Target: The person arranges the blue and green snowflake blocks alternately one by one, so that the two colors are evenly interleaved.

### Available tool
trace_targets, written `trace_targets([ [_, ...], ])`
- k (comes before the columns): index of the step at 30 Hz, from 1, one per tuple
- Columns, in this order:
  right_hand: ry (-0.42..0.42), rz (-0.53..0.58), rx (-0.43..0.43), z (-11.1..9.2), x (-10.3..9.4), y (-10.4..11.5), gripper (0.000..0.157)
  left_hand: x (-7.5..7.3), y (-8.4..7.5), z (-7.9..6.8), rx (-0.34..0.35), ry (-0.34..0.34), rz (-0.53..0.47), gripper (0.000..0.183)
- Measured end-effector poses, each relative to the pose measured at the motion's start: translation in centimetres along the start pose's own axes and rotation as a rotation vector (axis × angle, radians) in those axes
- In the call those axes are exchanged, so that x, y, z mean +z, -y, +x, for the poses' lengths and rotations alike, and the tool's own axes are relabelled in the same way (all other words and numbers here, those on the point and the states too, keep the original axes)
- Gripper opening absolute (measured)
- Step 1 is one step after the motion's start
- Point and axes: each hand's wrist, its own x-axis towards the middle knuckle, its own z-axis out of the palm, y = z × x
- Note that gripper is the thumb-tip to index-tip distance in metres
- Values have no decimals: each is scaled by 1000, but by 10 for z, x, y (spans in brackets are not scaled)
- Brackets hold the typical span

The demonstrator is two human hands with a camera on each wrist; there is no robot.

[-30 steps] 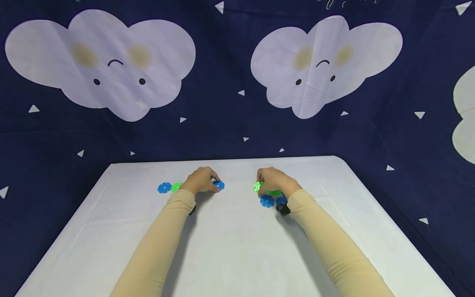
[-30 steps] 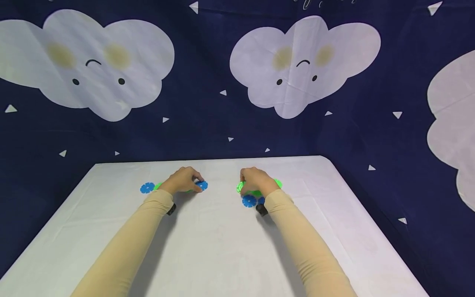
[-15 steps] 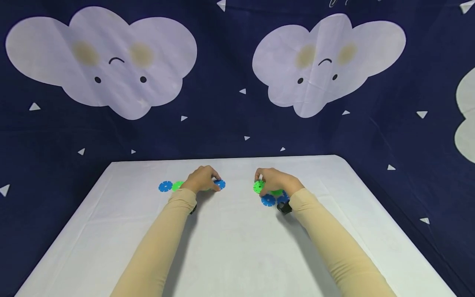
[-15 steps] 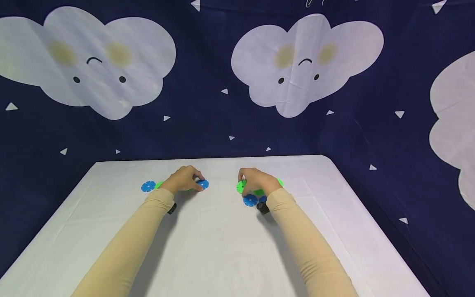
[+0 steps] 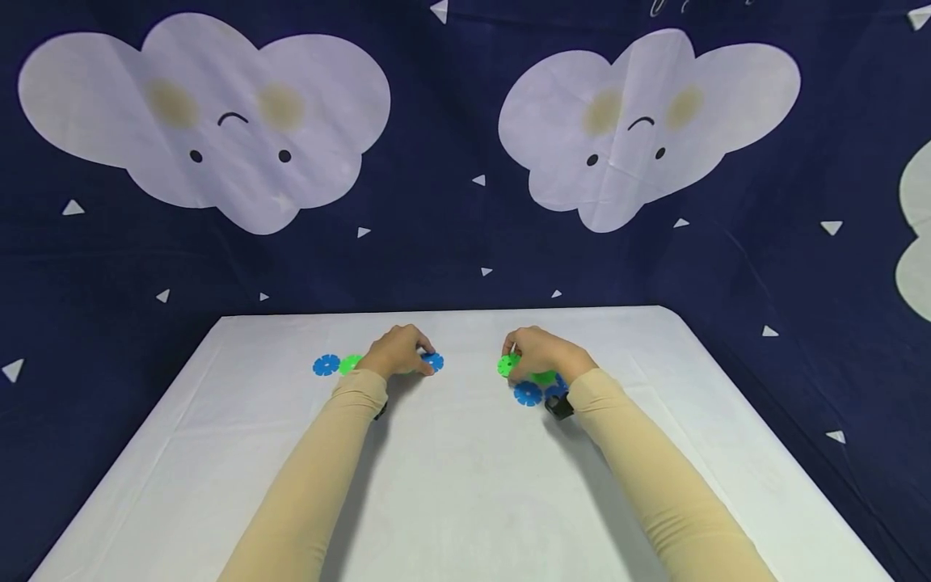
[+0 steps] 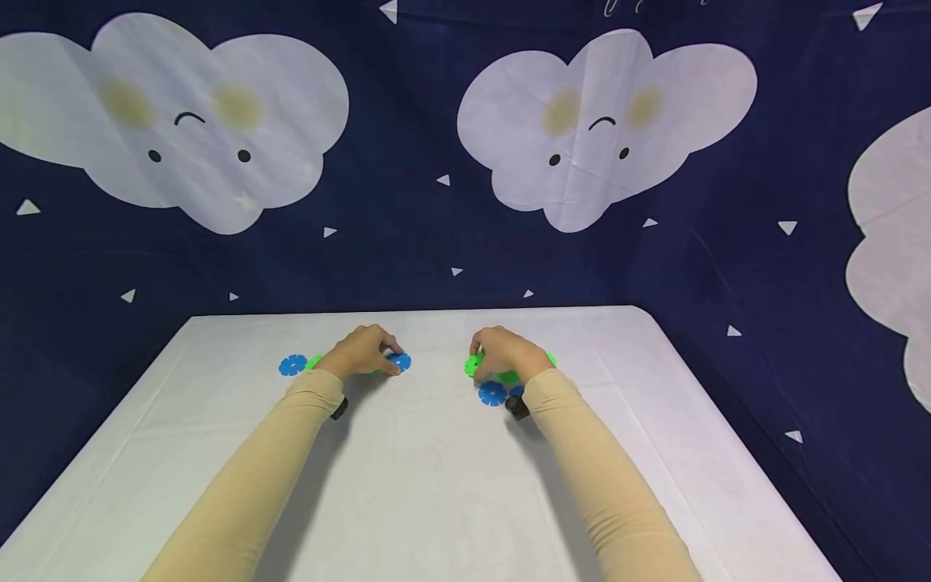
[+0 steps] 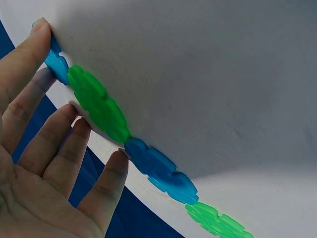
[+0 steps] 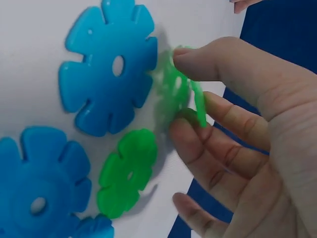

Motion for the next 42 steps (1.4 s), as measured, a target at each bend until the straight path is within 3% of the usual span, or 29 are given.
trace_targets([
  [13, -100, -44, -81, 13, 3, 2, 48, 0, 2, -1, -1, -7, -17, 39],
  [28, -109, -22, -93, 29, 9, 22, 49, 0, 0, -4, -2, -20, -14, 39],
  [42, -101, 11, -118, 43, 18, 42, 48, 4, 4, 5, -23, -5, -13, 40],
])
